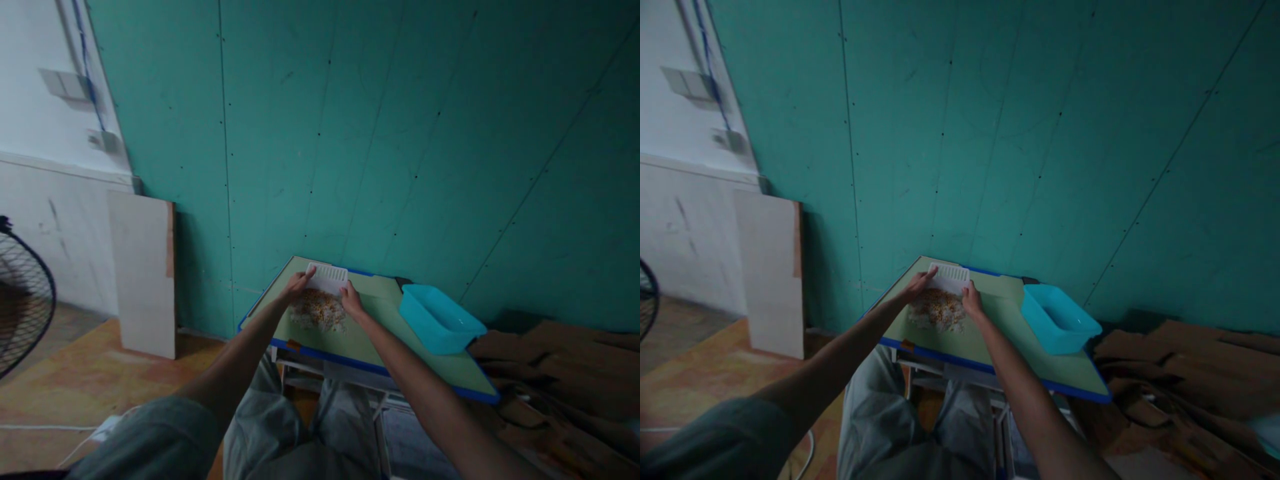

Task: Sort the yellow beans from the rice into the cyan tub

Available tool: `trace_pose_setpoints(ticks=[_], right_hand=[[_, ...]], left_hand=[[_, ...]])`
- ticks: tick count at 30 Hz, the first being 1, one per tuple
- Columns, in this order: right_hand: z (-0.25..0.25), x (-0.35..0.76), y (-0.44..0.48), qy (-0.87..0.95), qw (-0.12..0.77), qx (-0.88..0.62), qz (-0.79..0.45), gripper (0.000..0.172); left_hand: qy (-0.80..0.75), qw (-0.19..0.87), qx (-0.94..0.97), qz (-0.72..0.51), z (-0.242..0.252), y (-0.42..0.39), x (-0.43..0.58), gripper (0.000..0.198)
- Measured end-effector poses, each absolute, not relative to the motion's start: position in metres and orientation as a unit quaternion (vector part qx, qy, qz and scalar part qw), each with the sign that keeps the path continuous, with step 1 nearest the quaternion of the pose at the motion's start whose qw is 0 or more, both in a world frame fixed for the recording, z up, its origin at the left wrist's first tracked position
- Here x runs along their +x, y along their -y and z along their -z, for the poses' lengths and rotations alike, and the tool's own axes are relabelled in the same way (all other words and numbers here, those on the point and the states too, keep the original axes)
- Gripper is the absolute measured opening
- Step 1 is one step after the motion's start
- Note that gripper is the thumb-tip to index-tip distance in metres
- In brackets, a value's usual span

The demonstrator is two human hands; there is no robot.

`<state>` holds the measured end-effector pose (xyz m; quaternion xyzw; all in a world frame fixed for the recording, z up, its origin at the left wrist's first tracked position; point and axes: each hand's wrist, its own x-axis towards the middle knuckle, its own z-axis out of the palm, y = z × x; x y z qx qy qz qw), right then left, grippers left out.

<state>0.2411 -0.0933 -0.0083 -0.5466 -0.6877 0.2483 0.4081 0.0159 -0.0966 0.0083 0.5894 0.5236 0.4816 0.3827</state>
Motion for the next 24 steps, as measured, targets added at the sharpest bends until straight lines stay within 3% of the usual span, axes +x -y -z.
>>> trace_pose_setpoints(ticks=[9, 14, 19, 24], right_hand=[[0.006, 0.245, 0.086, 0.697, 0.409, -0.528, -0.26, 0.038], [0.01, 0.246, 0.071, 0.699, 0.443, -0.494, -0.267, 0.021], [0.024, 0.25, 0.046, 0.705, 0.476, -0.435, -0.296, 0.023], [0.039, 0.249, 0.031, 0.7, 0.488, -0.404, -0.329, 0.028]], left_hand=[[-0.462, 0.417, 0.588, -0.516, -0.004, 0.091, 0.016, 0.081], [-0.458, 0.417, 0.595, -0.512, 0.001, 0.074, 0.004, 0.063], [-0.458, 0.434, 0.581, -0.514, 0.005, 0.055, -0.005, 0.048], [-0.457, 0.444, 0.575, -0.513, 0.004, 0.051, -0.003, 0.044]])
